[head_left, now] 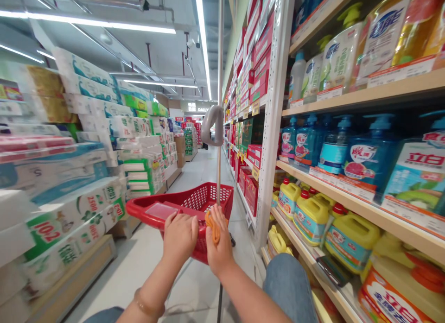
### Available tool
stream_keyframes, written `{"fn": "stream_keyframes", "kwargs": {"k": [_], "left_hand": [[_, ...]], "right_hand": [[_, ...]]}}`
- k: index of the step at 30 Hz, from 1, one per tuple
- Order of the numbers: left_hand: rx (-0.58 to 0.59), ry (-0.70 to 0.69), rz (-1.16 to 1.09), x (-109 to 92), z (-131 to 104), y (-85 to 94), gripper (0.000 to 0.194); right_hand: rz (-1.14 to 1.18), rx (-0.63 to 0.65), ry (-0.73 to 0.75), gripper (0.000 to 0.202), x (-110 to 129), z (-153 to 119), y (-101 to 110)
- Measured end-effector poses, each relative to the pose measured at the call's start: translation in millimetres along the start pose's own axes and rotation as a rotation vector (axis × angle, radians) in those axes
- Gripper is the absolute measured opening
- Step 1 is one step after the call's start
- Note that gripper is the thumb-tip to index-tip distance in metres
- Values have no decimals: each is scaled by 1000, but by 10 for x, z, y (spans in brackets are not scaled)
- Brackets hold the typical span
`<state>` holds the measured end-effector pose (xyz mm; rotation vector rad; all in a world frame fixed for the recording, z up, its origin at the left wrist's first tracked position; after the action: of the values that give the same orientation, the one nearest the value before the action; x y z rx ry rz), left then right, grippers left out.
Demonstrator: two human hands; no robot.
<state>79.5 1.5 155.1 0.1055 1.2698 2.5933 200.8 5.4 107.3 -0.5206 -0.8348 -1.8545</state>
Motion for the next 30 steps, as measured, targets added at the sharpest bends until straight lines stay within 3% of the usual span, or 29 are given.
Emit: {"fn": "stream_keyframes", "kwargs": {"k": [5,8,9,11,13,16,20,23,26,28,30], "left_hand": [[78,-127,-37,-171,33,-81,38],[134,-230,-37,36,127,-81,42],[123,-181,-7,173,173,-61,43],[151,-50,86,440,257,-34,43],[193,-60,156,547,316,-28,42],[209,-70,220,498,363,-50,43],[201,-159,154,432,378,-116,35],[224,-209,72,596,381,-143,35],[261,-102,71,767,380,-161,40],[254,-17,89,745,378,-169,42],[239,32,116,621,385,-175,44]], "right_hand": [[-288,234,58,35,266,398,221],[-393,324,45,26,235,492,407],[-410,337,38,26,212,500,456],[-436,330,16,25,173,507,494],[-481,282,-2,22,169,518,423],[-558,204,10,39,252,525,148],[-530,260,117,52,363,481,-114],[-544,297,144,52,305,492,52],[-640,294,17,33,170,605,311],[-713,273,-89,24,123,700,362],[-741,262,-133,22,152,768,270]]}}
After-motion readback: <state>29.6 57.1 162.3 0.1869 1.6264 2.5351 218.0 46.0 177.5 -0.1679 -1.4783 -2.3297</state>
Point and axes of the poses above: each hand's wrist, its own z-axis towards the middle knuckle, its own y-axis out of the back of the hand, x = y × z, the point moved 4 cm from there along z, towards the middle knuckle, and after that the axes turned 3 degrees about -y, right-handed, at the moved point
